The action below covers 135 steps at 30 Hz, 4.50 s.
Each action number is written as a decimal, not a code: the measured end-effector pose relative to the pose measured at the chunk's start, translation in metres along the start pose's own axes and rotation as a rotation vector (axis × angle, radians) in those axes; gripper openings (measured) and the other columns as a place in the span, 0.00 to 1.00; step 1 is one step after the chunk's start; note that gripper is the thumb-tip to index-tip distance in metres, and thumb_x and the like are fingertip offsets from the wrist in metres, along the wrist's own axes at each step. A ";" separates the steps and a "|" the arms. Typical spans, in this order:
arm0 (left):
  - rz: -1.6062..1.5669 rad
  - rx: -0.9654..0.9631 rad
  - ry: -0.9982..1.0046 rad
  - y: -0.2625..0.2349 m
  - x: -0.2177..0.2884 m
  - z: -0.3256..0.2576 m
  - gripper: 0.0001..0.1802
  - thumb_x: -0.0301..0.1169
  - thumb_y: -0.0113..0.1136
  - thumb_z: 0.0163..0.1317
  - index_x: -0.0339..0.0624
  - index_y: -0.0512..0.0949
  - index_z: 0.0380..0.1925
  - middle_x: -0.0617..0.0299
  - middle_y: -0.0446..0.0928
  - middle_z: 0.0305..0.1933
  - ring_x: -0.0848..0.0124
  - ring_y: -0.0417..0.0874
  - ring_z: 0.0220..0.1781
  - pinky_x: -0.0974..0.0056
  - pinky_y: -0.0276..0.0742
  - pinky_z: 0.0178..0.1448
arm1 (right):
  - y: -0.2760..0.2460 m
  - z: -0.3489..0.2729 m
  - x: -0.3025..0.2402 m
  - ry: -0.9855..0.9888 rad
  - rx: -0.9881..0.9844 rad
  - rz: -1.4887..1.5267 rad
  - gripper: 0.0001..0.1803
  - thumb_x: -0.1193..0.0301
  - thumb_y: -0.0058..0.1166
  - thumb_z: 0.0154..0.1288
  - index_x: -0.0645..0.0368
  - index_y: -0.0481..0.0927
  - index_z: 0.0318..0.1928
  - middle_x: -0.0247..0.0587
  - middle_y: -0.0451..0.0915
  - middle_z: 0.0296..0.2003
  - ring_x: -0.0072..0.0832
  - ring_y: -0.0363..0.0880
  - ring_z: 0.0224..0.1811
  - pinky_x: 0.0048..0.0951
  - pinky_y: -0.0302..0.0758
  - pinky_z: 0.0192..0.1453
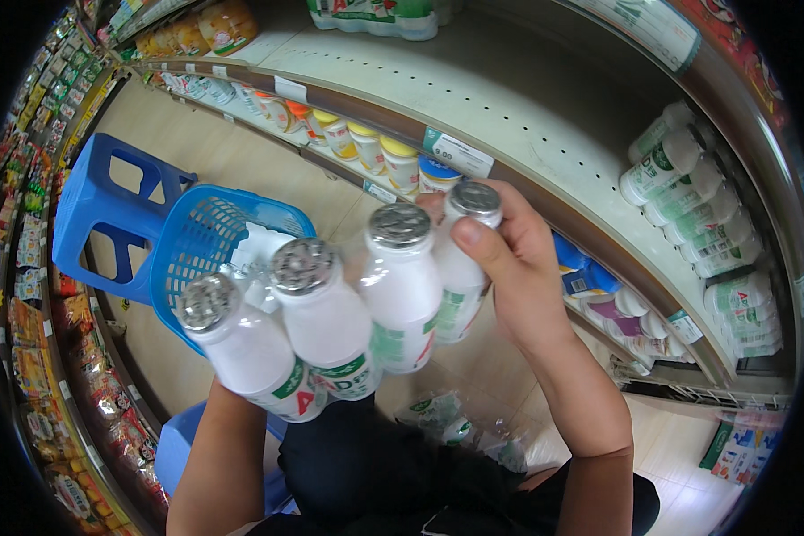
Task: The person sits on a low stool and restocks a refrigerated display case with bottled beverages. They unwrap shrink-wrapped packs, place bottles into the shelf, and add individual bottles from a blue basket.
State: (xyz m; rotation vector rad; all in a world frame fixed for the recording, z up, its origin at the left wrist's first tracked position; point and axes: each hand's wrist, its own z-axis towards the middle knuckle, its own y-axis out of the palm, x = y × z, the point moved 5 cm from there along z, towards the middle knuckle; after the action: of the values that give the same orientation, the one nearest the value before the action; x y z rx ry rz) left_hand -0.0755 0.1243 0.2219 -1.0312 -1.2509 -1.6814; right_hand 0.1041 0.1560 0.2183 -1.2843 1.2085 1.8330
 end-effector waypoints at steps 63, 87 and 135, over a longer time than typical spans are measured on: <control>0.743 0.018 0.253 -0.009 -0.005 0.227 0.29 0.35 0.66 0.47 0.33 0.70 0.49 0.53 0.77 0.43 0.67 0.77 0.42 0.65 0.72 0.49 | -0.107 0.083 -0.058 -0.284 0.668 -0.680 0.25 0.76 0.56 0.53 0.65 0.64 0.52 0.42 0.73 0.42 0.27 0.70 0.42 0.29 0.65 0.50; 0.725 0.153 0.286 -0.097 0.038 0.038 0.16 0.30 0.54 0.51 0.40 0.77 0.42 0.54 0.80 0.35 0.65 0.82 0.36 0.64 0.79 0.40 | -0.131 0.065 -0.078 -0.163 0.623 -0.724 0.25 0.68 0.34 0.68 0.63 0.56 0.63 0.46 0.56 0.63 0.35 0.57 0.65 0.36 0.55 0.68; 0.802 0.953 0.440 -0.220 0.121 -0.150 0.11 0.33 0.54 0.62 0.38 0.73 0.40 0.64 0.76 0.37 0.79 0.75 0.37 0.74 0.69 0.43 | 0.031 -0.033 0.056 0.041 0.127 -0.784 0.28 0.77 0.46 0.59 0.57 0.60 0.62 0.47 0.60 0.62 0.38 0.63 0.62 0.37 0.63 0.62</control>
State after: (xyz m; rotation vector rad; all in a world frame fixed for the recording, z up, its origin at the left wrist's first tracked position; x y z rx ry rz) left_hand -0.3444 0.0100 0.2327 -0.4137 -0.9539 -0.5115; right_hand 0.0705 0.1115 0.1732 -1.4491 0.6682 1.1453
